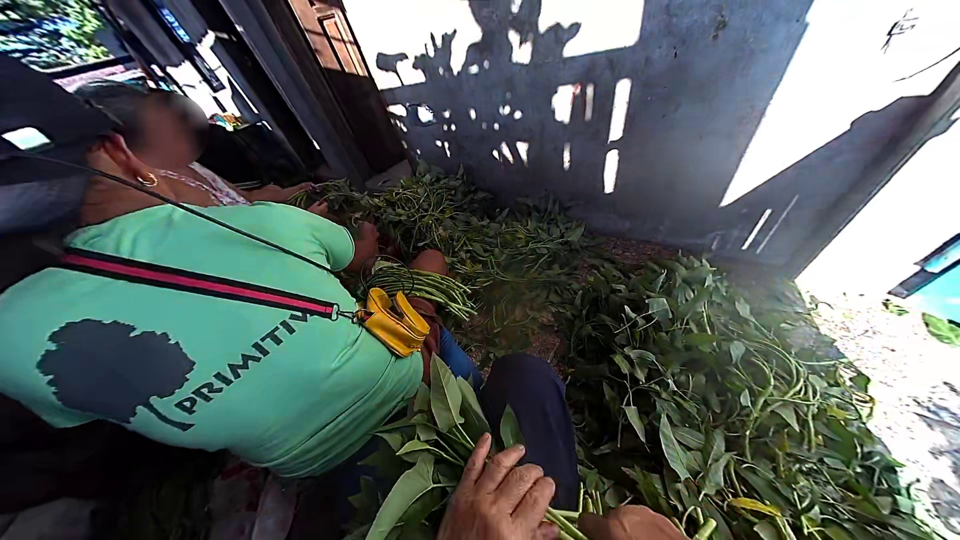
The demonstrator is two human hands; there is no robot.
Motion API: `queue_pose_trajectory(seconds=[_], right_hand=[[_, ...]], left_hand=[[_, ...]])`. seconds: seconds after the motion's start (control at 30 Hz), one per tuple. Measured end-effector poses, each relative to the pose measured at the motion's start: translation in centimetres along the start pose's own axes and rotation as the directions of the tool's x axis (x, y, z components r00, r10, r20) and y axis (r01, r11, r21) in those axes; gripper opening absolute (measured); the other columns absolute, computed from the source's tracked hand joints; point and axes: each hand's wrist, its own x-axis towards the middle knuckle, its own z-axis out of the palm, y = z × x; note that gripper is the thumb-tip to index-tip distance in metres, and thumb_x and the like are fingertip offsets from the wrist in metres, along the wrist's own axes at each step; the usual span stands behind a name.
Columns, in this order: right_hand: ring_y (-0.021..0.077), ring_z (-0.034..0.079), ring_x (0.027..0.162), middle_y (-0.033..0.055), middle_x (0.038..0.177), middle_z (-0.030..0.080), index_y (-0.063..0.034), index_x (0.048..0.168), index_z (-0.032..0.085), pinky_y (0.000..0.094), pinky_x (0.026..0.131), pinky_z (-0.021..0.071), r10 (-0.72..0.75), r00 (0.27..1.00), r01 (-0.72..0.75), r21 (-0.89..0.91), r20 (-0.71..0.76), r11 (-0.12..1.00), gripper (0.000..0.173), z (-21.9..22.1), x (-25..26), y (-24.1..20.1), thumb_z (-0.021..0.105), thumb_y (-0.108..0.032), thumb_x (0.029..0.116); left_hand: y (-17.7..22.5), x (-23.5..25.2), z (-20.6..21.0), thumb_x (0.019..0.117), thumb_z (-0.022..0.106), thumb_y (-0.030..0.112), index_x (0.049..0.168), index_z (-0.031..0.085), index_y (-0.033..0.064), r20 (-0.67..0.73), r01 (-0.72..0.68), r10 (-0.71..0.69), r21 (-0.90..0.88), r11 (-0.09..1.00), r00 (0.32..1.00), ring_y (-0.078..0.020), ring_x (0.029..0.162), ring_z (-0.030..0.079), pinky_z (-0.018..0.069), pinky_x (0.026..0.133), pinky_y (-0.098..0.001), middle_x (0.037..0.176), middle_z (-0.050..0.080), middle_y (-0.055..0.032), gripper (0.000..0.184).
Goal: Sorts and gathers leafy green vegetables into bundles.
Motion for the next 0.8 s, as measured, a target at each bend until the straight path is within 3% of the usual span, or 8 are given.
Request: queue_pose_trajectory(seconds=[0.13,0.27,0.4,0.47,0.57,0.67,0.73,0.8], right_hand=[[0.0468,0.068,0.081,0.025,0.105,0.067,-0.0021,0.107,0.066,0.0669,0.063,0.0541,0.023,0.984,-0.05,-0.148,-0.175,0.988,0.035,1.6,-0.5,-0.4,0.077,-0.026,0.083],[0.0428,0.069,0.076,0.02,0.082,0.068,-0.0044,0.097,0.066,0.0653,0.061,0.0522,-0.116,0.987,0.088,-0.222,-0.115,0.971,0.026,-0.2,1.6,2.2,0.078,-0.021,0.0802],[0.0423,0.064,0.105,0.0219,0.105,0.069,-0.0007,0.113,0.066,0.0637,0.092,0.0499,-0.071,0.996,0.074,-0.071,0.05,0.995,0.061,-2.5,5.0,4.2,0.089,-0.042,0.0742],[0.0442,0.054,0.124,0.0244,0.126,0.06,0.0003,0.121,0.062,0.0609,0.102,0.047,-0.07,0.995,0.06,-0.131,-0.075,0.99,0.08,-2.5,4.8,4.1,0.093,-0.048,0.0643],[0.0395,0.054,0.131,0.019,0.13,0.063,-0.0074,0.121,0.063,0.0549,0.113,0.0419,-0.189,0.912,0.044,-0.373,-0.364,0.927,0.093,-1.9,3.3,3.6,0.09,-0.063,0.0524],[0.0347,0.064,0.12,0.0135,0.116,0.07,-0.0099,0.116,0.066,0.0518,0.107,0.0496,-0.337,0.794,0.059,-0.487,-0.506,0.871,0.09,0.4,3.1,3.4,0.079,-0.078,0.0593],[0.0334,0.066,0.118,0.0136,0.113,0.072,-0.0085,0.12,0.065,0.0525,0.107,0.0499,-0.338,0.777,0.083,-0.447,-0.53,0.891,0.095,3.0,3.9,4.5,0.054,-0.091,0.0739],[0.0324,0.07,0.105,0.0149,0.102,0.071,-0.0062,0.117,0.062,0.0543,0.104,0.051,-0.273,0.808,0.16,-0.252,-0.522,0.954,0.094,5.7,4.4,5.4,0.046,-0.091,0.0804]], left_hand=[[-1.0,0.0,0.7,0.102,0.051,0.057,0.093,0.071,0.0181,0.025,-0.032,0.028,0.192,0.981,0.999,-0.0279,0.128,0.06,0.0248,0.121,-0.0668,0.101,0.072,-0.001,0.045],[0.4,-0.4,0.7,0.1011,0.047,0.063,0.091,0.07,0.0109,0.0,0.11,-0.115,0.301,0.947,0.993,-0.0262,0.087,0.069,0.0368,0.113,-0.0627,0.081,0.067,-0.0062,0.058],[0.2,-0.2,2.5,0.102,0.038,0.067,0.09,0.068,0.0092,-0.041,0.234,-0.237,0.393,0.889,0.971,-0.0275,0.078,0.069,0.0466,0.103,-0.0603,0.078,0.067,-0.008,0.067],[0.3,-0.1,2.7,0.1017,0.038,0.067,0.089,0.068,0.0085,-0.043,0.27,-0.277,0.411,0.871,0.96,-0.0278,0.077,0.069,0.0472,0.102,-0.0603,0.077,0.067,-0.0084,0.067],[0.4,0.0,2.9,0.1008,0.039,0.068,0.089,0.068,0.0083,-0.052,0.305,-0.315,0.442,0.844,0.948,-0.028,0.076,0.07,0.0501,0.097,-0.0574,0.076,0.068,-0.0086,0.067],[0.5,0.1,3.2,0.1,0.04,0.069,0.09,0.068,0.0081,-0.053,0.329,-0.343,0.446,0.832,0.938,-0.0272,0.075,0.07,0.0527,0.093,-0.0537,0.077,0.068,-0.0086,0.067],[0.1,0.2,3.4,0.0989,0.043,0.068,0.09,0.069,0.0088,-0.06,0.323,-0.329,0.42,0.848,0.942,-0.0253,0.075,0.07,0.0539,0.089,-0.0503,0.076,0.069,-0.0072,0.065],[-1.0,-0.1,3.7,0.0973,0.048,0.069,0.088,0.068,0.0108,-0.077,0.26,-0.249,0.361,0.896,0.965,-0.0221,0.074,0.069,0.0544,0.088,-0.0458,0.075,0.068,-0.0048,0.062]])
